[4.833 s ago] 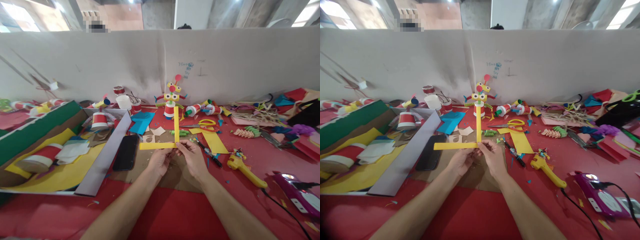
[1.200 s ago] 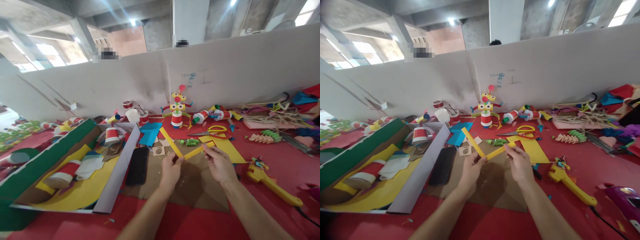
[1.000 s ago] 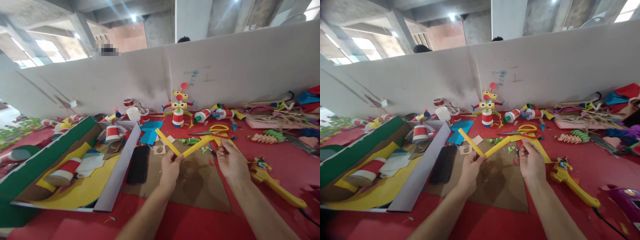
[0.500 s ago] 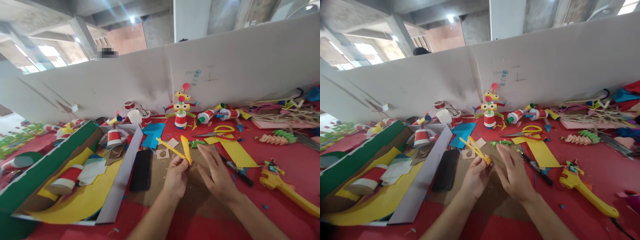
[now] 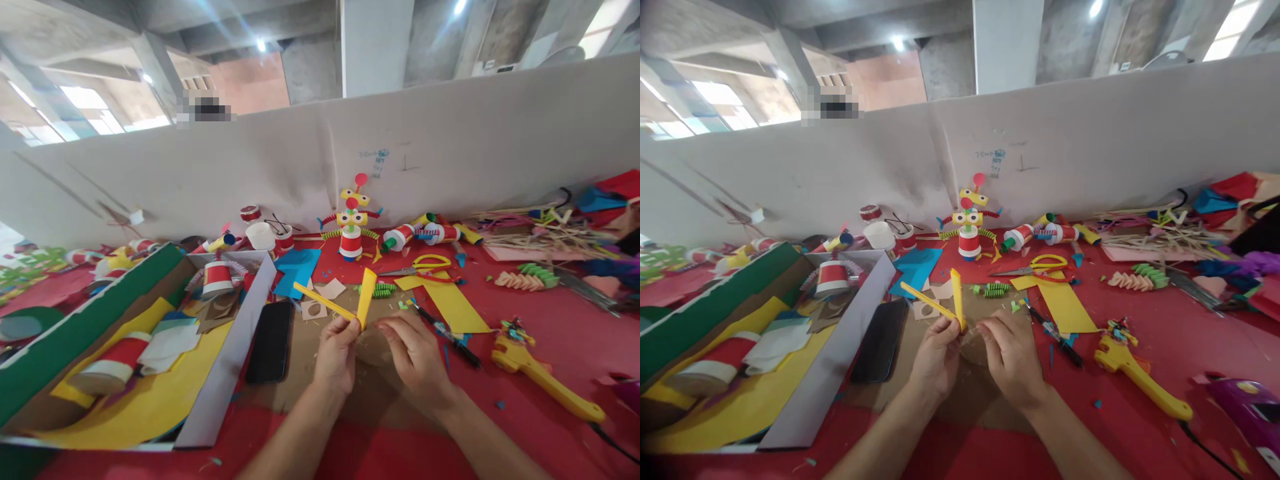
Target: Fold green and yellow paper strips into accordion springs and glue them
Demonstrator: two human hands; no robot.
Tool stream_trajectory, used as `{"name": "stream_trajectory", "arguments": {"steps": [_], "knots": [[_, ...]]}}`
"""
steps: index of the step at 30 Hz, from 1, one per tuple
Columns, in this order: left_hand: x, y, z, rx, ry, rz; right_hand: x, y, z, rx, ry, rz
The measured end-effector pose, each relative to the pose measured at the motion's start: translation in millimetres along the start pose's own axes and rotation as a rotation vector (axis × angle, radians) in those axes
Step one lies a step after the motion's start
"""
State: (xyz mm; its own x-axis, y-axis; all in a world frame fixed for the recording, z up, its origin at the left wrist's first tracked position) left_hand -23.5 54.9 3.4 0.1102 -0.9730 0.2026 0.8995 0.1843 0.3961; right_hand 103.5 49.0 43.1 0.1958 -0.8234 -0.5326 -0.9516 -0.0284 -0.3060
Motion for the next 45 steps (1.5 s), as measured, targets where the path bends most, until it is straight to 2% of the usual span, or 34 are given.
{"name": "stream_trajectory", "arguments": {"steps": [4,7,11,15,19,24,30,35,39,45], "knots": [[0,0.3,-6,-0.053,-0.05,0.003,-2,7,-4,-0.209,0.123,-0.02],[1,1.3,-10,-0.039,-0.085,0.002,-2,11,0,-0.302,0.235,0.011],[3,5.8,-12,0.025,-0.233,-0.05,-2,14,15,-0.46,0.368,0.053],[2,9.0,-3,-0.046,-0.2,-0.082,-3,11,31,-0.565,0.434,0.152],[2,10.1,3,-0.153,-0.142,-0.074,-3,14,40,-0.715,0.508,0.154],[1,11.2,8,-0.222,-0.049,-0.08,-3,17,39,-0.896,0.555,0.164],[-3,9.7,6,-0.14,-0.023,-0.087,-6,13,30,-0.785,0.456,0.17],[-5,10.6,3,-0.119,0.011,-0.111,-6,10,33,-0.698,0.403,0.196],[-6,9.6,0,-0.116,0.041,-0.084,-3,12,35,-0.652,0.36,0.219],[-14,2.2,-2,-0.125,0.046,-0.059,-6,22,37,-0.569,0.376,0.311]]}}
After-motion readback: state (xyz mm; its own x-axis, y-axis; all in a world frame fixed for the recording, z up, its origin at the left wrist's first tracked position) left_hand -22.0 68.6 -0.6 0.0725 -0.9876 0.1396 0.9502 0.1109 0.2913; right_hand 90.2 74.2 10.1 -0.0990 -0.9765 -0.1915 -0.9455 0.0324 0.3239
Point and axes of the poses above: each hand's wrist, its own x-axis away from the middle knuckle, its own y-axis out of the palm, z = x × y, the point moved 5 cm from there along -x, towards the middle knuckle, and after that the axes turned 15 degrees about -x, right-handed, at the moved point
